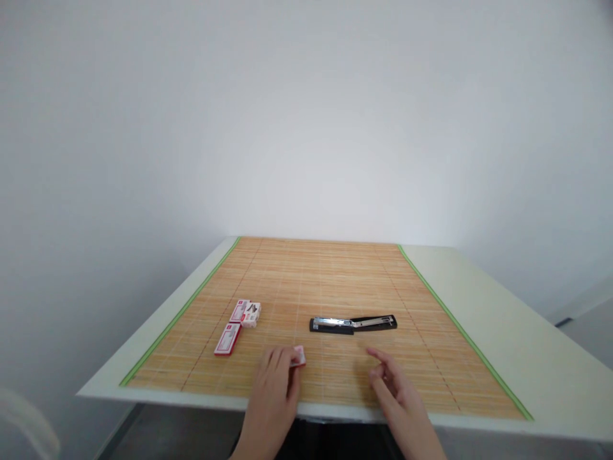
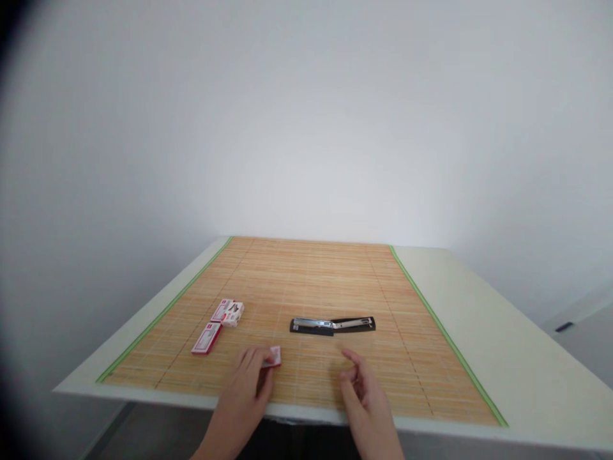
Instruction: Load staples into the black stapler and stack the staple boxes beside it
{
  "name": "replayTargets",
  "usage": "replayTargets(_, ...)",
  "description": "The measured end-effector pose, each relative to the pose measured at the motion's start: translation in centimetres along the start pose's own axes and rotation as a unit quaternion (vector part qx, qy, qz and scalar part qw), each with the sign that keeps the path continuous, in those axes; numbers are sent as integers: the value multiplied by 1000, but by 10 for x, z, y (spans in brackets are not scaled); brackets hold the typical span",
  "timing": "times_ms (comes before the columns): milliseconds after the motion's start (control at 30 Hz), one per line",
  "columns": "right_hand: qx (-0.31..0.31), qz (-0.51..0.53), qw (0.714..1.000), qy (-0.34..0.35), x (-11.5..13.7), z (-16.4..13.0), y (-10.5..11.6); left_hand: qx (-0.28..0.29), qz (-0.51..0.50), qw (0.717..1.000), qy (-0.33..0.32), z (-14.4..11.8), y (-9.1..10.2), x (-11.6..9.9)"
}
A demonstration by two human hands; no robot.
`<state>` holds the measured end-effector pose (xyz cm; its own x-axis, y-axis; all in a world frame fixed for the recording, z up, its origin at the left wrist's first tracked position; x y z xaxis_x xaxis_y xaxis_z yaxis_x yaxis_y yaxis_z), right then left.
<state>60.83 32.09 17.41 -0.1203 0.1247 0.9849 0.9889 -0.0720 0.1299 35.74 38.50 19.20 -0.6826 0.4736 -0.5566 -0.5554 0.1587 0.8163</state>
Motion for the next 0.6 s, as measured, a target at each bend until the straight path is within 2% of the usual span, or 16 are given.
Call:
replayTargets(133, 123, 129, 976, -123, -6, 9, -24, 96, -94, 988, -79, 20, -13, -39)
replayTargets(233, 149, 179, 961, -148, -8, 11, -25, 126, -110, 979, -117, 31, -16, -52)
replayTargets(433, 160, 229, 949, -146, 2, 8, -21, 123, -42, 990, -64, 41, -11, -30)
replayTargets(600, 219, 222, 936, -165, 15, 1, -18, 119, -23, 991, -50, 41, -20, -32)
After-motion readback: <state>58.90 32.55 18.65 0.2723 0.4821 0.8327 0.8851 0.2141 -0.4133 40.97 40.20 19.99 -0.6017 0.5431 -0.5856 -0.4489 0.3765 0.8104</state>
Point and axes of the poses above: each hand's wrist, its own z-axis towards the middle knuckle, its own y-axis out of the back of the hand, x = y × z, the point moved 4 cm from there along z, towards the middle knuckle, and after that the axes turned 15 degrees about x, right-handed, at the moved point
